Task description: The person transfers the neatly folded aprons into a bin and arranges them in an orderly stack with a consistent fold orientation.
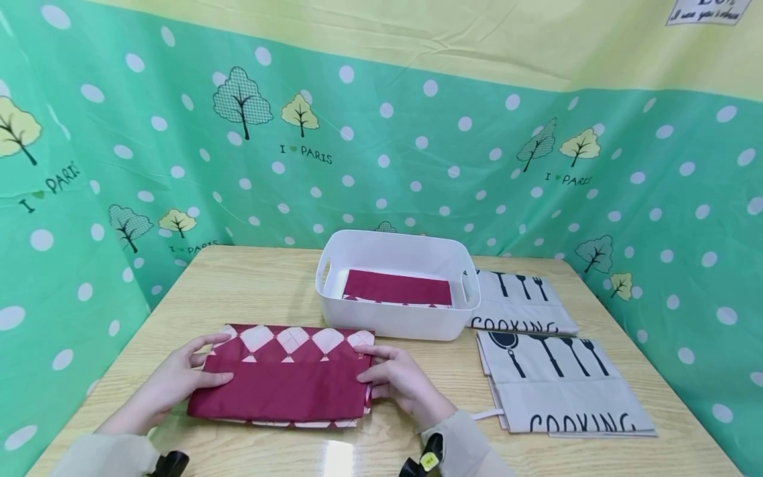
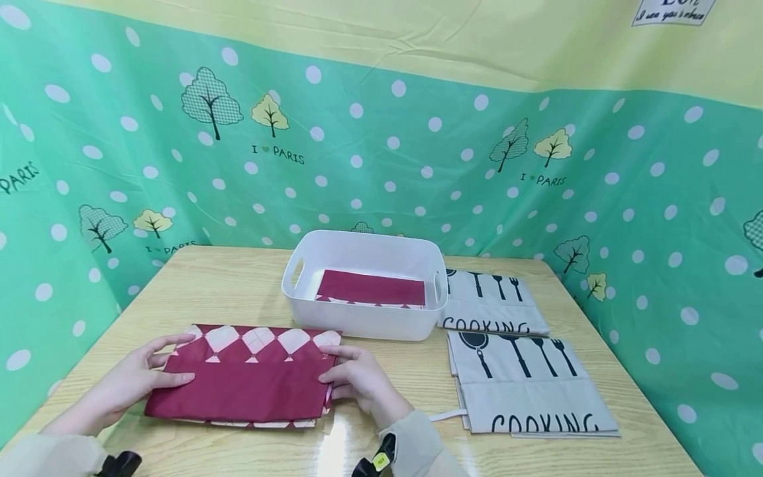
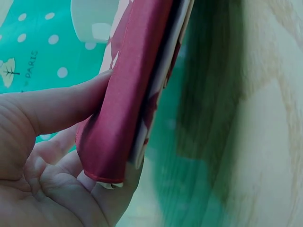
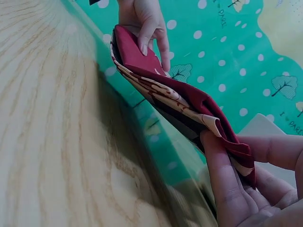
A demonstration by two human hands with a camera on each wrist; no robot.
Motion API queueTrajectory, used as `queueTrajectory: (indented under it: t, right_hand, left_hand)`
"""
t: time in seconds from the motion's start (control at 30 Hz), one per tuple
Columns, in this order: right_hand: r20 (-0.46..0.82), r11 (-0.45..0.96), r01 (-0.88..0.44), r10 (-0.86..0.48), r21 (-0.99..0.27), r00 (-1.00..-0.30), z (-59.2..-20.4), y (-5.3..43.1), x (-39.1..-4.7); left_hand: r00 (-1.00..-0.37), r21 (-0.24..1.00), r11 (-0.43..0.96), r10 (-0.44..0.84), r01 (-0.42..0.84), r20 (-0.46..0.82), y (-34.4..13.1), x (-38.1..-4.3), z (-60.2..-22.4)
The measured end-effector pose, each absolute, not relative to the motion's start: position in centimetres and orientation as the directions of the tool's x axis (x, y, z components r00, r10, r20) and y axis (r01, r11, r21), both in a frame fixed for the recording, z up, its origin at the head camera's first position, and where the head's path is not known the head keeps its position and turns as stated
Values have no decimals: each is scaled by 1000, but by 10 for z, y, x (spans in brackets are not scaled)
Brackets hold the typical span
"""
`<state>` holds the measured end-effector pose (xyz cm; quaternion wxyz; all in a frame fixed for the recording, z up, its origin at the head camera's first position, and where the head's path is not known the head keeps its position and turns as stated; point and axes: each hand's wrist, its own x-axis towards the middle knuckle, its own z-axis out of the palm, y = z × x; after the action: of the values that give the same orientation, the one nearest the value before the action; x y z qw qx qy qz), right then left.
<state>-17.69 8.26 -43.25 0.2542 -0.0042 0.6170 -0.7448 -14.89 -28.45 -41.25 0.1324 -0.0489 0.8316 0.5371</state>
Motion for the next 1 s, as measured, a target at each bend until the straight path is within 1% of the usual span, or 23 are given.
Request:
queueTrajectory:
  t: [0.2, 1.0]
  right_hand:
    - [-306, -111, 371, -379, -922, -873, -429, 85, -177]
    - [-234, -146, 319, -418, -937, -878, -411, 94, -177]
  left_hand:
    - [-961, 885, 410, 62, -221, -269, -284, -149, -408]
    - [-964, 892, 393, 50, -221, -261, -277, -145, -389]
